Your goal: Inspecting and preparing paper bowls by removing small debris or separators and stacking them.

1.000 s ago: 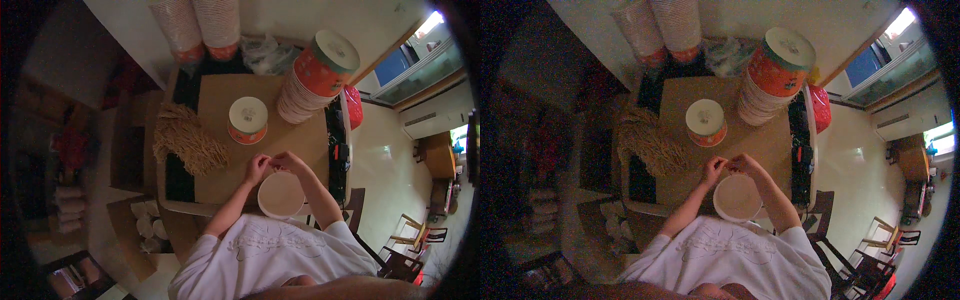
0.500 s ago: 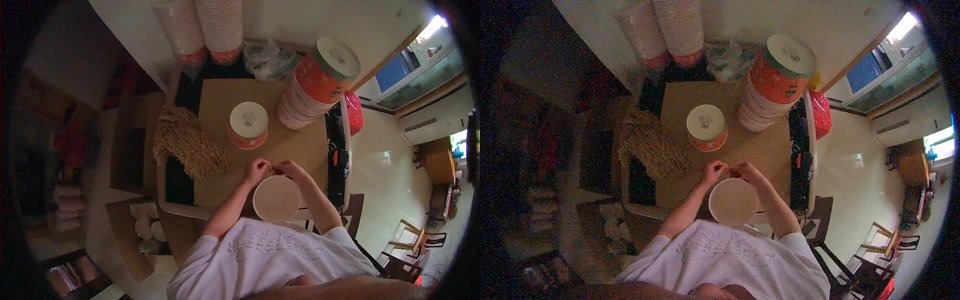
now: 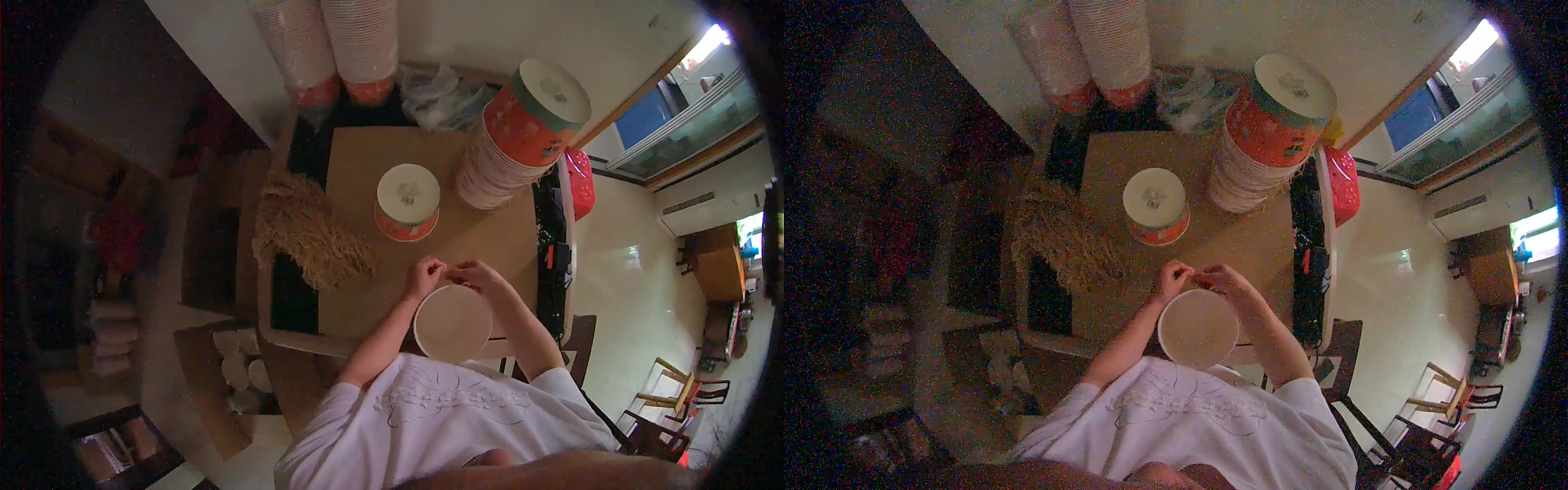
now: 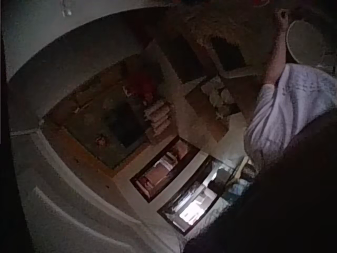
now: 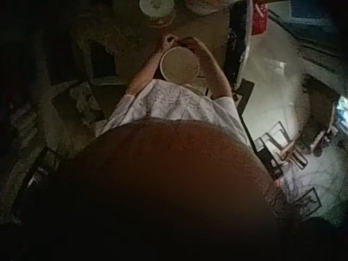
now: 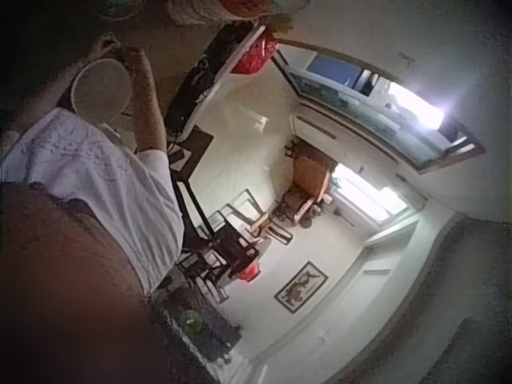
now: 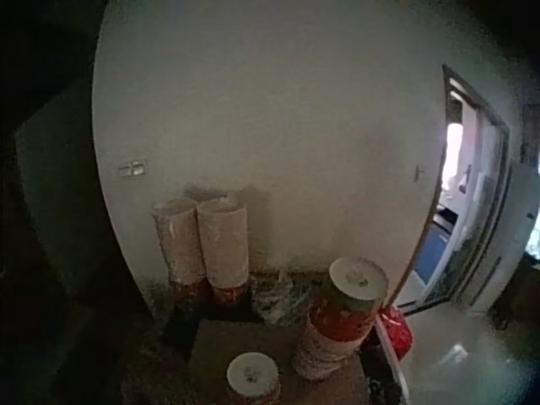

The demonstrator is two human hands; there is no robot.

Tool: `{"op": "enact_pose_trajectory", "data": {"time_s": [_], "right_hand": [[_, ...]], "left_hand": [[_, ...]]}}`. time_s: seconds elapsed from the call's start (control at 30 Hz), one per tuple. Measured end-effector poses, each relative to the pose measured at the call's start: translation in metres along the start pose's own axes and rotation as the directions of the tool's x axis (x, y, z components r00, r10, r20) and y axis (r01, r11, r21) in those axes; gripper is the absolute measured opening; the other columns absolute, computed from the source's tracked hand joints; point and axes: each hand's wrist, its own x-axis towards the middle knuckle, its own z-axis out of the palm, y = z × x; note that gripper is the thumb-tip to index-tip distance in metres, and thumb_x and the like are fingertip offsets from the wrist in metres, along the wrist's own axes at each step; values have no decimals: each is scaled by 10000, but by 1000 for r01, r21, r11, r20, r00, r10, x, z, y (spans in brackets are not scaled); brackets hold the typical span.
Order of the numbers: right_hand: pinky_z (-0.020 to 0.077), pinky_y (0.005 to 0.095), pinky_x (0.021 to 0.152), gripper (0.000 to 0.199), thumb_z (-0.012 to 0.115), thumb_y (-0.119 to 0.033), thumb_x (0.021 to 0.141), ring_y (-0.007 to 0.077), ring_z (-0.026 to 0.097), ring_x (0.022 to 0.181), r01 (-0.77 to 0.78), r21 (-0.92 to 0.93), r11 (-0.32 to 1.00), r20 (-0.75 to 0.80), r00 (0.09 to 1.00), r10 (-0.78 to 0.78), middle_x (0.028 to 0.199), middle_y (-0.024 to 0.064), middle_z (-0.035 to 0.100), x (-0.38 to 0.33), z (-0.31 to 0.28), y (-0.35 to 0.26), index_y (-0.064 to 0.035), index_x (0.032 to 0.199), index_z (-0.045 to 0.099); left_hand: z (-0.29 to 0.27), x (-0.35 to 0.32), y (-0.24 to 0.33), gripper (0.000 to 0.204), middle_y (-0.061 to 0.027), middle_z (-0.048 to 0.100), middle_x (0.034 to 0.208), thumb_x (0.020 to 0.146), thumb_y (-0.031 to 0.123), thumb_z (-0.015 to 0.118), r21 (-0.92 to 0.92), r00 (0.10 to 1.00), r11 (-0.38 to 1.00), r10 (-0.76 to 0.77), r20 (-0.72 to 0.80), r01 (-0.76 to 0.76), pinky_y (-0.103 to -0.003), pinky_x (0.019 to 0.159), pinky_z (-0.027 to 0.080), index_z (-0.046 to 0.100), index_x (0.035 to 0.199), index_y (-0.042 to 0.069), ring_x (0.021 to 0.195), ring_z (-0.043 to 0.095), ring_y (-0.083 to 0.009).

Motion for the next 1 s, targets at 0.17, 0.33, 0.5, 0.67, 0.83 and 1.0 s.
{"op": "enact_pose_trajectory", "data": {"time_s": [0.17, 0.33, 0.5, 0.67, 0.83, 1.0], "right_hand": [[400, 199, 481, 139, 588, -182, 782, 56, 505, 555, 60, -129, 990, 74, 996, -51, 651, -15, 565, 5, -11, 20, -48, 787, 627], [419, 215, 512, 139, 582, -174, 783, 73, 520, 583, 80, -160, 984, 112, 992, -63, 678, -5, 578, -8, -2, 8, -43, 798, 628], [410, 206, 520, 148, 581, -184, 791, 65, 503, 580, 147, -25, 989, 245, 960, -136, 667, -8, 571, 3, -13, 24, -42, 806, 624], [377, 187, 495, 142, 583, -178, 798, 52, 476, 571, 33, -223, 974, 204, 979, 14, 682, -13, 568, 9, -29, 31, -42, 813, 622], [388, 182, 513, 115, 585, -138, 792, 54, 494, 610, -4, -177, 984, 154, 988, 32, 716, -8, 573, 0, -16, 17, -34, 830, 615], [440, 219, 614, 106, 565, -94, 790, 89, 537, 691, 363, -46, 931, 144, 925, -353, 751, 15, 578, -6, -11, 21, -22, 863, 592]], "left_hand": [[4, -1, -6, 41, -86, 586, 662, 726, 23, 563, -232, 981, 958, -187, -56, 170, -278, 563, 460, 602, 728, 37, 586, 568, -190], [0, -6, -36, 57, -110, 594, 674, 713, 76, 578, 23, 969, 971, -235, -77, 237, -304, 567, 465, 602, 695, 28, 607, 585, -220], [-14, -7, -25, 74, -102, 603, 705, 681, 97, 613, 251, 933, 920, -340, 122, 302, -343, 610, 474, 634, 732, 49, 679, 600, -244], [-28, 10, 38, 108, -86, 612, 753, 650, 68, 650, 26, 963, 977, 202, 181, -210, -328, 690, 473, 640, 755, 46, 749, 597, -224], [-34, 6, 40, 116, -85, 613, 759, 656, 54, 650, -77, 924, 996, 79, 375, -53, -309, 694, 475, 635, 769, 30, 752, 598, -212], [-24, -1, 33, 91, -82, 610, 767, 679, 75, 648, 48, 939, 987, -159, 303, 152, -301, 645, 467, 639, 767, 54, 726, 591, -194]]}}
